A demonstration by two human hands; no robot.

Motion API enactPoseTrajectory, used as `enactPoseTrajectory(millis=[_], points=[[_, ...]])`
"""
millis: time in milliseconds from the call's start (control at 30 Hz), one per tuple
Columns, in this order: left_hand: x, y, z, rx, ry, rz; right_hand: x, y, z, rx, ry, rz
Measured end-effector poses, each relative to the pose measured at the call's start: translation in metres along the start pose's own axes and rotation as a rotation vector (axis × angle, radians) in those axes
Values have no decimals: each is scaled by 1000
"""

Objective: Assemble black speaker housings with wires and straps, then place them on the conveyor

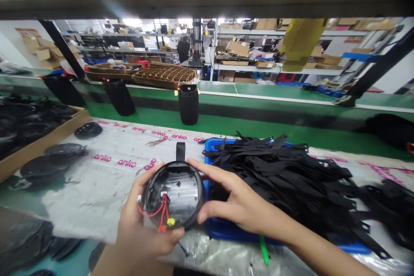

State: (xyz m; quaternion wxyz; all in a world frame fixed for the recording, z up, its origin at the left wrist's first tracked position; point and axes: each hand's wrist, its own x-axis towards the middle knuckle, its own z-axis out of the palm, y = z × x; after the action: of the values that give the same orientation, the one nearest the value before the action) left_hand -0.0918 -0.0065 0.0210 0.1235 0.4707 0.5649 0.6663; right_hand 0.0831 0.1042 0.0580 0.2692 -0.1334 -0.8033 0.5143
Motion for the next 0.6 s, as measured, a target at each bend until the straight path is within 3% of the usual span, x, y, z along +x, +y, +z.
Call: enactPoseTrajectory(millis=[233,500,600], points=[[-2,-29,6,-227,13,64,-1,16,5,53,11,-30],[-5,-44,5,-450,33,-359,3,20,10,144,56,-52],[-4,-46,5,-503,45,-427,1,21,11,137,65,-65]])
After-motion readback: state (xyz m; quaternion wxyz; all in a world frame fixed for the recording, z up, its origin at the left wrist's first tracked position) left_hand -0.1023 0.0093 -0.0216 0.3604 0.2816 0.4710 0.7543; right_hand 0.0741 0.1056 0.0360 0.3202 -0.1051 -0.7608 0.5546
